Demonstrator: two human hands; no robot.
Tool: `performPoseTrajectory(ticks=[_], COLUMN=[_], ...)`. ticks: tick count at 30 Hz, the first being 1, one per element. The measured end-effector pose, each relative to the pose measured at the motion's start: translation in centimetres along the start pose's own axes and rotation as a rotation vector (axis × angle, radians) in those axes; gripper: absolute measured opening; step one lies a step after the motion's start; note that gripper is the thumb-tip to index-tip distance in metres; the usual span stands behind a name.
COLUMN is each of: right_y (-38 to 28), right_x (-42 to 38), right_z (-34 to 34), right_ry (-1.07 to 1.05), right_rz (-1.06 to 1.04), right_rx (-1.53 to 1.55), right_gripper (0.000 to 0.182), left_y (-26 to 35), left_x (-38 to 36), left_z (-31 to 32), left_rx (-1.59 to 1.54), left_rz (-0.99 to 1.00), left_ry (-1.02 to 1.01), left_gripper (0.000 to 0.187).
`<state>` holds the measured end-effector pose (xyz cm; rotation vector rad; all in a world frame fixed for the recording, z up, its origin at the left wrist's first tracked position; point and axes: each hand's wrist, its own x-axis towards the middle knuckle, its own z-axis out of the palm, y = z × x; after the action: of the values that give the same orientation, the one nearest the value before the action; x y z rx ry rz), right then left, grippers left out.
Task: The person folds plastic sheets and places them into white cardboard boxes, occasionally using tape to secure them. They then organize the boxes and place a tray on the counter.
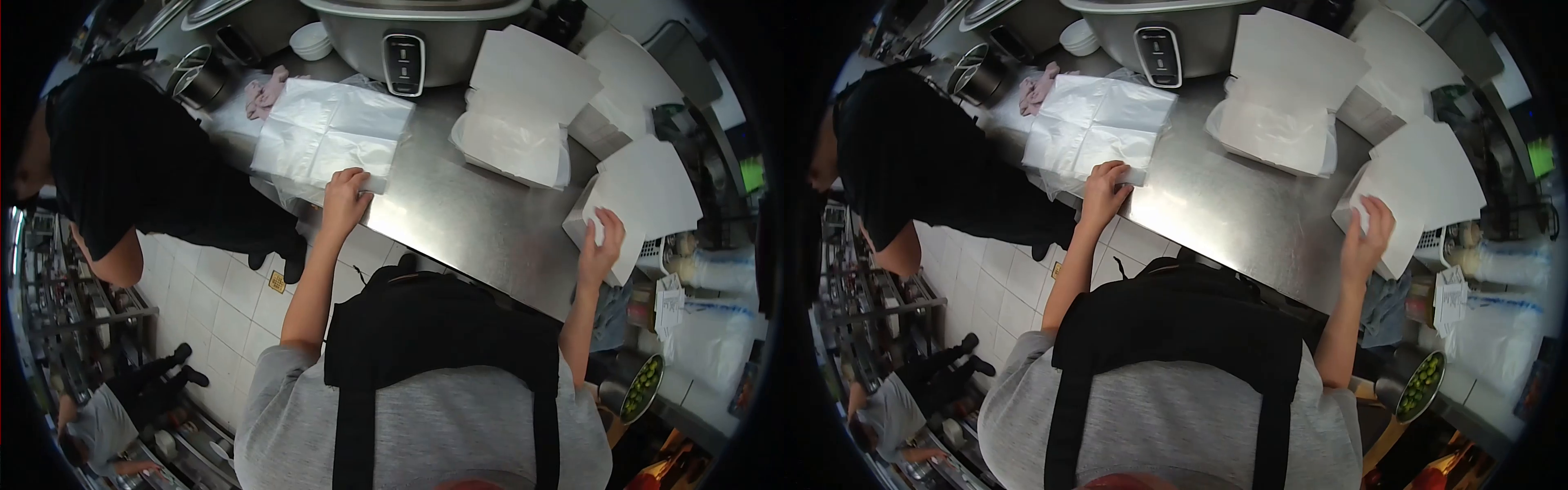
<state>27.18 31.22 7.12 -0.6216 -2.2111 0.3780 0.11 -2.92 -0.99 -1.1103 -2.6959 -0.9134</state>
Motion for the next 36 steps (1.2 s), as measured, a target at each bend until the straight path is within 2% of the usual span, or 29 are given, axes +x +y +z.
performPoseTrajectory(ticks=[1,3,5,6,7,9,10,12,14,15,19,21,23,24,26,27,29,30,32,33,34,36], right_y=[-1.1,-1.4,-0.9,-0.1,1.0,3.5,4.6,7.0,8.1,9.8,15.5,19.5,21.3,22.7,23.5,24.5,26.0,24.6,24.2,24.0,23.8,23.5], right_x=[0.1,0.1,0.2,0.3,0.3,0.1,0.0,0.6,2.0,3.3,11.7,16.8,21.9,24.6,29.4,31.3,34.8,35.9,37.0,37.5,37.9,38.7], right_z=[0.3,1.2,1.2,0.5,-0.7,-4.2,-6.0,-10.2,-13.8,-15.4,-21.1,-23.4,-24.4,-25.0,-25.7,-26.1,-26.5,-25.5,-25.9,-26.0,-26.0,-26.3], right_ry=[-0.011,-0.048,0.036,0.097,0.162,0.267,0.336,0.442,0.537,0.585,0.712,0.609,0.536,0.505,0.576,0.571,0.475,0.458,0.491,0.561,0.531,0.431], right_rz=[-0.006,-0.052,0.003,0.030,0.059,0.148,0.191,0.167,0.179,0.121,0.091,0.177,0.247,0.331,0.352,0.337,0.451,0.616,0.719,0.779,0.793,0.781], right_rx=[0.048,0.074,0.091,0.052,0.007,-0.107,-0.147,-0.259,-0.260,-0.306,-0.155,-0.169,-0.157,-0.087,0.115,0.121,0.209,0.270,0.217,0.329,0.285,0.329], right_gripper=[0.019,0.020,0.019,0.019,0.019,0.018,0.018,0.018,0.018,0.018,0.020,0.026,0.033,0.046,0.043,0.043,0.054,0.062,0.063,0.061,0.056,0.058], left_y=[0.0,-0.1,-0.1,-0.3,-0.9,-1.3,-1.1,-0.9,-0.4,0.2,4.0,4.8,6.9,8.0,9.6,9.9,10.3,10.3,10.1,9.9,9.7,9.6], left_x=[0.1,0.3,0.5,0.4,0.3,0.1,0.1,0.1,0.3,0.7,2.7,3.7,4.3,4.4,4.1,3.7,2.8,2.2,0.9,0.5,0.2,-0.2], left_z=[0.1,0.8,1.3,1.5,2.3,2.9,2.3,2.1,1.8,1.6,0.8,0.9,0.7,0.5,0.3,0.3,0.3,0.3,0.4,0.5,0.7,1.0], left_rx=[0.026,0.018,-0.020,-0.015,-0.041,-0.143,-0.057,-0.085,-0.108,-0.131,-0.227,-0.272,-0.292,-0.311,-0.343,-0.336,-0.307,-0.302,-0.305,-0.303,-0.309,-0.319], left_rz=[0.011,0.039,0.059,0.024,0.043,-0.021,0.044,0.049,0.028,0.043,0.117,0.218,0.206,0.196,0.187,0.182,0.143,0.135,0.060,0.049,0.006,-0.074], left_ry=[0.026,0.059,0.109,0.064,0.131,0.102,0.071,0.033,0.087,0.109,0.149,0.177,0.181,0.171,0.189,0.173,0.150,0.170,0.158,0.164,0.145,0.095], left_gripper=[0.031,0.022,0.015,0.013,0.012,0.014,0.017,0.022,0.024,0.024,0.022,0.022,0.023,0.023,0.023,0.023,0.022,0.022,0.022,0.022,0.021,0.020])
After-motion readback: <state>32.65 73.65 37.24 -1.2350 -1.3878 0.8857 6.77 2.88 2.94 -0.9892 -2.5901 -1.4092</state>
